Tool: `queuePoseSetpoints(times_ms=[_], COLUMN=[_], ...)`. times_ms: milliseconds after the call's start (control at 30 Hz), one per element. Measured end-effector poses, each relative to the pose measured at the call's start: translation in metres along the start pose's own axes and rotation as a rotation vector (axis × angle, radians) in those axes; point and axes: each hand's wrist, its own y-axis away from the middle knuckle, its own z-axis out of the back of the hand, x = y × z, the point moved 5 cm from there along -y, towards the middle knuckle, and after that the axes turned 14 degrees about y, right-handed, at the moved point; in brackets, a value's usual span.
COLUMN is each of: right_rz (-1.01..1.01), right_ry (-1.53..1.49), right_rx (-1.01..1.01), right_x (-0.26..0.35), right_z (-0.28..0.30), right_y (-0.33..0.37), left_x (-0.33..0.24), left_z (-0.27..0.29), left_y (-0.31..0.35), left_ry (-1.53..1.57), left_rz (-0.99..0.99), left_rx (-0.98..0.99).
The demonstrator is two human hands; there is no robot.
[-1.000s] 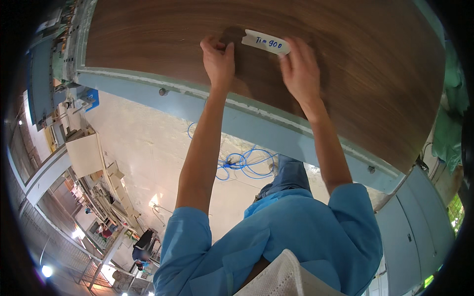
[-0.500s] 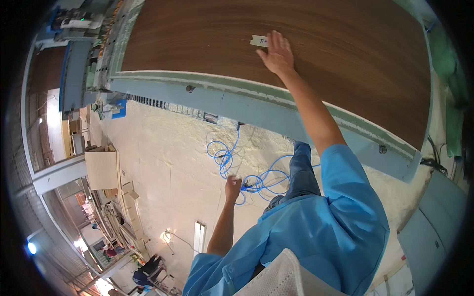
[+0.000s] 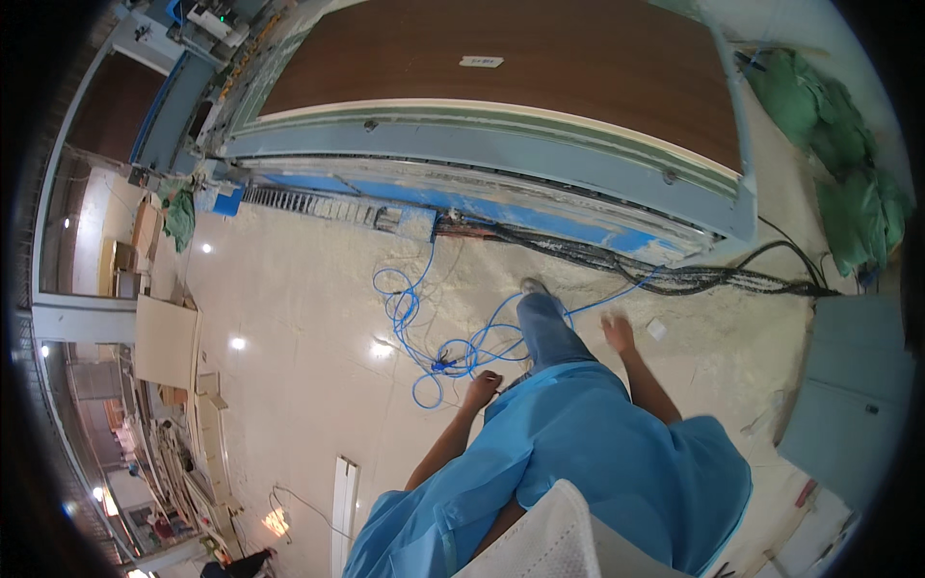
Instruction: The person walks to a workstation, writes on a paper list, tears off a piece of masking tape, writes 'Tim 900' on it with a marker, and sticks the label onto a wooden panel. They then write on the list again and place a small card on the panel.
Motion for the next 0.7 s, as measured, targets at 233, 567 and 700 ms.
queuePoseSetpoints(times_ms=[233,567,700], right_rz=[-0.768,0.133,0.065], right_ry=[-0.507,-0.671,-0.493], right_rx=[0.290,-1.201,-1.061], right_x=[-0.211,-0.159,-0.236], right_z=[-0.201,0.160,0.150], right_y=[0.250,0.338,0.432], left_x=[-0.071,-0.120,-0.121], left_z=[-0.074,-0.281,-0.548], left_y=[0.021,0.091,0.188], left_ry=[-0.210,0.467,0.432], left_rz=[-0.341,0.572,0.506], left_rx=[0.173,0.657,1.281])
